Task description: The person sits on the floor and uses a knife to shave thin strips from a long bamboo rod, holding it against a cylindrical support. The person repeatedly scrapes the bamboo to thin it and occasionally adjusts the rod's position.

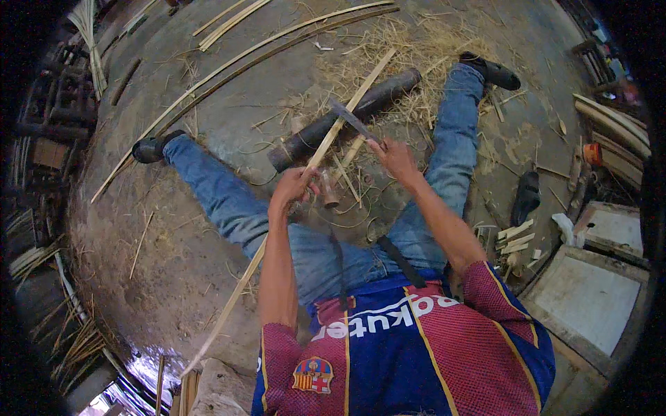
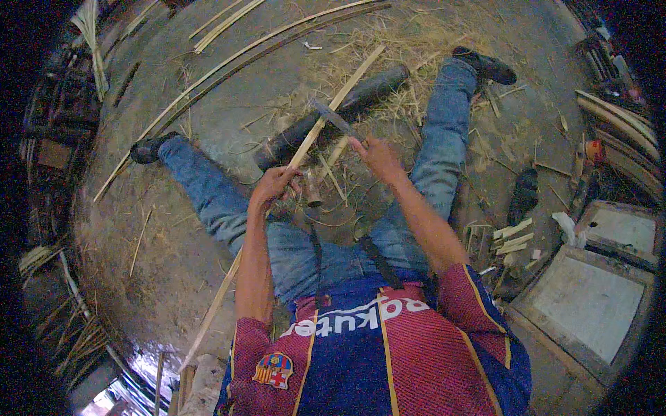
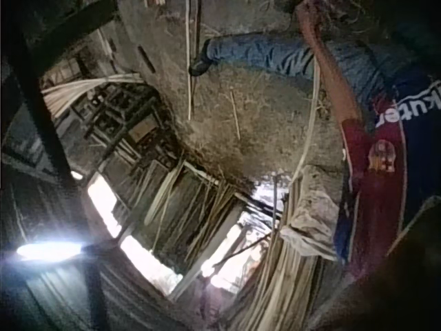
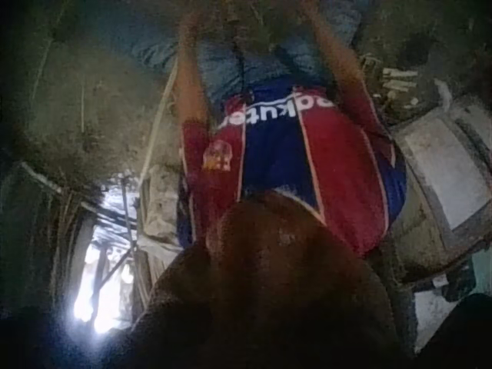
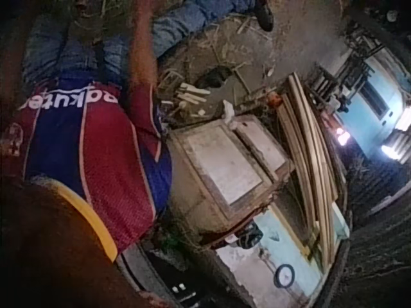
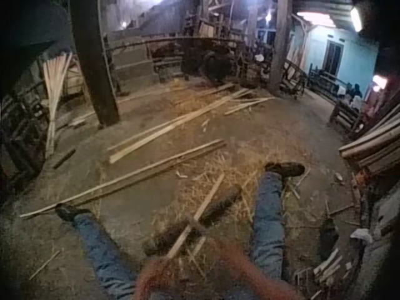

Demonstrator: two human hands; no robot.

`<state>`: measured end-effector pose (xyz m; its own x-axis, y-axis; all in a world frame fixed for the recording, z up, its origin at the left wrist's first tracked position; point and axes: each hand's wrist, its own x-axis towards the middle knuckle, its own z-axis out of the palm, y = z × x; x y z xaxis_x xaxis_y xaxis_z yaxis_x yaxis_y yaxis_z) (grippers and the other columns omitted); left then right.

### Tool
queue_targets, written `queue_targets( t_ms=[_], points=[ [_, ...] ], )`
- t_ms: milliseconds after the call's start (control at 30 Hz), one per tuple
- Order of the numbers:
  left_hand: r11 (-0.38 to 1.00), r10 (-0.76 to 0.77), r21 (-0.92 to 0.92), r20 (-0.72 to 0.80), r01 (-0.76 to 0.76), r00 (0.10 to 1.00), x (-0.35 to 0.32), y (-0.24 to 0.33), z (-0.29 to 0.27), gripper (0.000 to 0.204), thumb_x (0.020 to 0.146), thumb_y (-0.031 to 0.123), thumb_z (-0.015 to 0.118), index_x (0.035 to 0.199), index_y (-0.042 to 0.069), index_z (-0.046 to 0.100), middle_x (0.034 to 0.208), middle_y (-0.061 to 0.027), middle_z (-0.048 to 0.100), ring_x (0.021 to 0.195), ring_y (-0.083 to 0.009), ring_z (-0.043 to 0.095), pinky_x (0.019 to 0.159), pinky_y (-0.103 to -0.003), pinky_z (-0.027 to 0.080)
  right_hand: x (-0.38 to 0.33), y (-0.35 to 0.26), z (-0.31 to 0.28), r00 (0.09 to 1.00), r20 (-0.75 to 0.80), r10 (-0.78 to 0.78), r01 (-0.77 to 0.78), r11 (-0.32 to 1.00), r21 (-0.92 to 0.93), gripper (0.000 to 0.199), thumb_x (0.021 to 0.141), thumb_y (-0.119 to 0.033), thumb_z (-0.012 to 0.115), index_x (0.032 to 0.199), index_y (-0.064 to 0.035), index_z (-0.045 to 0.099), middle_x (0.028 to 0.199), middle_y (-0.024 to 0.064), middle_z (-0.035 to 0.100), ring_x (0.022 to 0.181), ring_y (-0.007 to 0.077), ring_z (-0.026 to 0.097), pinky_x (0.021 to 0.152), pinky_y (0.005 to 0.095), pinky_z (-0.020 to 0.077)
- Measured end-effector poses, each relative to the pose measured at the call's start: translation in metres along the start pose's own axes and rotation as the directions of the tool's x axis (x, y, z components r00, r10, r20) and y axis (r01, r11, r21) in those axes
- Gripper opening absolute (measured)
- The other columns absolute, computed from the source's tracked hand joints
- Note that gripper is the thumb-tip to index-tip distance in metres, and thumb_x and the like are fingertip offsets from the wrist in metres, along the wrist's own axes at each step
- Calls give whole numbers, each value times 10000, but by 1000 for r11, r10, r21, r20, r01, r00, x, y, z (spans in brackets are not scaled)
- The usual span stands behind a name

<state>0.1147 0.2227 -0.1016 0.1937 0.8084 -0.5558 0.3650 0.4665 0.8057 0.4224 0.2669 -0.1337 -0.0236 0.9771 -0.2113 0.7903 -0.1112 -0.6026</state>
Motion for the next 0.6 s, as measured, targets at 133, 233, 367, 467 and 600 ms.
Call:
queue_targets(
  t_ms=[133, 233, 367, 467, 600],
  points=[
    [993, -118, -7, 73, 118, 990, -26, -16, -21, 443, 1023, 396, 525, 921, -8, 677, 662, -56, 652, 462, -102, 521, 447, -270, 412, 45, 40, -2, 996, -89, 0, -12, 990, -137, 656, 917, -643, 547, 778, -9, 644, 713, 229, 635, 693, 433, 624, 630, 496, 483],
    [994, -96, -50, 76, 100, 992, -75, -38, -33, 435, 1016, 399, 531, 866, 15, 671, 651, -49, 635, 513, -94, 555, 477, -293, 431, 55, 37, -23, 983, -181, -38, 15, 992, -128, 686, 915, -650, 544, 749, 8, 648, 733, 250, 642, 712, 465, 615, 646, 508, 485],
    [946, 73, 324, -199, -5, 977, -77, -42, -9, 438, 1008, 407, 506, 845, 39, 679, 670, -109, 639, 626, -240, 630, 599, -396, 475, 47, 23, -18, 995, -100, 0, -1, 1000, -10, 705, 926, -653, 513, 787, 23, 656, 755, 263, 643, 704, 444, 619, 665, 509, 482],
    [909, 91, 411, -361, 70, 928, -77, -33, 11, 446, 1007, 414, 472, 861, 52, 688, 721, -154, 656, 733, -359, 647, 680, -460, 478, -11, -28, 10, 966, 258, -25, 13, 999, 49, 727, 938, -664, 462, 865, 28, 673, 849, 273, 664, 797, 456, 643, 763, 535, 500],
    [831, 155, 543, -437, 122, 886, -72, -33, 17, 439, 1011, 418, 449, 899, 75, 700, 796, -175, 683, 825, -409, 652, 718, -494, 482, -84, -77, 29, 875, 412, -253, 235, 967, 94, 646, 945, -622, 490, 949, -6, 686, 835, 261, 667, 808, 439, 656, 729, 518, 526]
  ],
)
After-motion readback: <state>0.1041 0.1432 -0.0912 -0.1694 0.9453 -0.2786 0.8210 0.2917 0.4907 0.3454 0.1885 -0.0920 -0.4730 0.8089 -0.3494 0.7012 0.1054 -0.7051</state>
